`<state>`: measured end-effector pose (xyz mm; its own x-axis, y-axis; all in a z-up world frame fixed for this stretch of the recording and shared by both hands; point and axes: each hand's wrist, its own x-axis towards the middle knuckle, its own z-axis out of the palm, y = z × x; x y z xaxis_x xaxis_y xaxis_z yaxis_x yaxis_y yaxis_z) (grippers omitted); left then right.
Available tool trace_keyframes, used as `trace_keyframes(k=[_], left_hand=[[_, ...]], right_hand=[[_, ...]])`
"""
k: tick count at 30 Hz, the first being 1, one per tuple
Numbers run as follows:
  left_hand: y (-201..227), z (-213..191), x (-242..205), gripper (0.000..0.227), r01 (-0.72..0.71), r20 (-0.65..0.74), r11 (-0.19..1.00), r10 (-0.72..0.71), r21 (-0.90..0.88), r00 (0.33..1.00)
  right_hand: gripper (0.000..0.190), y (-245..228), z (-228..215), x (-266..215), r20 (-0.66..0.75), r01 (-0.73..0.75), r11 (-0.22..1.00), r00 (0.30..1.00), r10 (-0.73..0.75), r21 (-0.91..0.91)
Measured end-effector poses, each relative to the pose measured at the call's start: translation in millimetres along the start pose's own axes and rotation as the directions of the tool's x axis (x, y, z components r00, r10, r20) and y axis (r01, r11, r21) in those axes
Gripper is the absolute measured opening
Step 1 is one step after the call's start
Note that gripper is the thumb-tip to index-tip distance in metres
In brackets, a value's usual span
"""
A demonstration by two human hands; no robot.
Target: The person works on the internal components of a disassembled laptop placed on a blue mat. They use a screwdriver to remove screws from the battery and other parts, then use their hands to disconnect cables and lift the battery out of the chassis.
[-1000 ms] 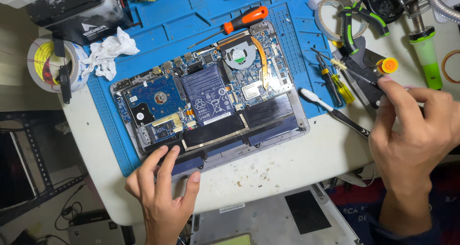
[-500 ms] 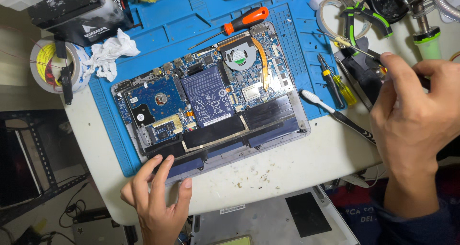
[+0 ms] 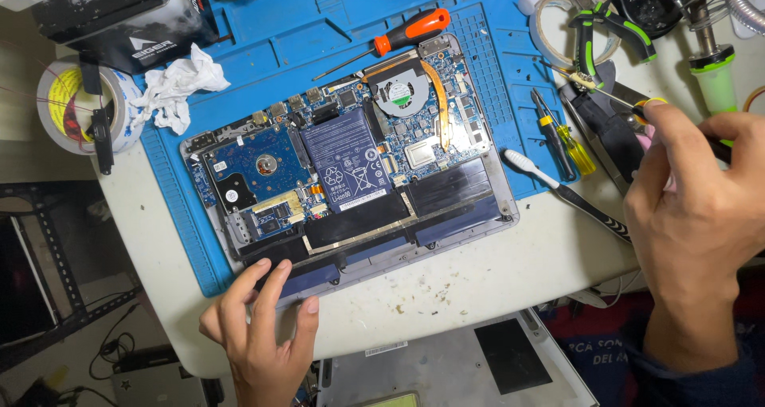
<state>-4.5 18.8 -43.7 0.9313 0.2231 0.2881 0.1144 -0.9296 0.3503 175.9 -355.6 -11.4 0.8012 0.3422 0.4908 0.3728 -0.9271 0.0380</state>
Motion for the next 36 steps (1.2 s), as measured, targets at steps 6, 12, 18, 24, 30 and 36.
trace_keyframes(k=[6,12,18,24,30,36], left_hand=[[14.7,-11.7,18.1,0.035,-0.062,-0.061,0.997,0.059,-0.050,0.996],[56.9,-28.4,66.0,0.023,-0.268,-0.157,0.949,0.243,-0.167,0.957],[88.6,-23.9,85.2,0.019,-0.372,-0.154,0.886,0.341,-0.278,0.927],[104.3,-12.8,88.0,0.013,-0.383,-0.173,0.863,0.344,-0.328,0.923],[104.7,-6.1,86.7,0.013,-0.378,-0.166,0.845,0.339,-0.378,0.926],[102.8,-7.2,84.5,0.011,-0.384,-0.166,0.834,0.346,-0.397,0.923]], right_hand=[[0.024,-19.1,-22.5,-9.4,-0.054,0.062,0.972,0.997,-0.051,0.225],[0.014,-28.3,-29.3,-37.3,-0.211,0.198,0.944,0.967,-0.144,0.264],[0.021,-22.9,-39.5,-44.7,-0.296,0.354,0.904,0.913,-0.279,0.239],[0.020,-28.1,-41.3,-46.3,-0.279,0.408,0.849,0.904,-0.324,0.336],[0.027,-43.3,-40.8,-38.6,-0.221,0.314,0.841,0.946,-0.237,0.441],[0.017,-51.2,-43.9,-39.7,-0.145,0.211,0.843,0.976,-0.160,0.495]])
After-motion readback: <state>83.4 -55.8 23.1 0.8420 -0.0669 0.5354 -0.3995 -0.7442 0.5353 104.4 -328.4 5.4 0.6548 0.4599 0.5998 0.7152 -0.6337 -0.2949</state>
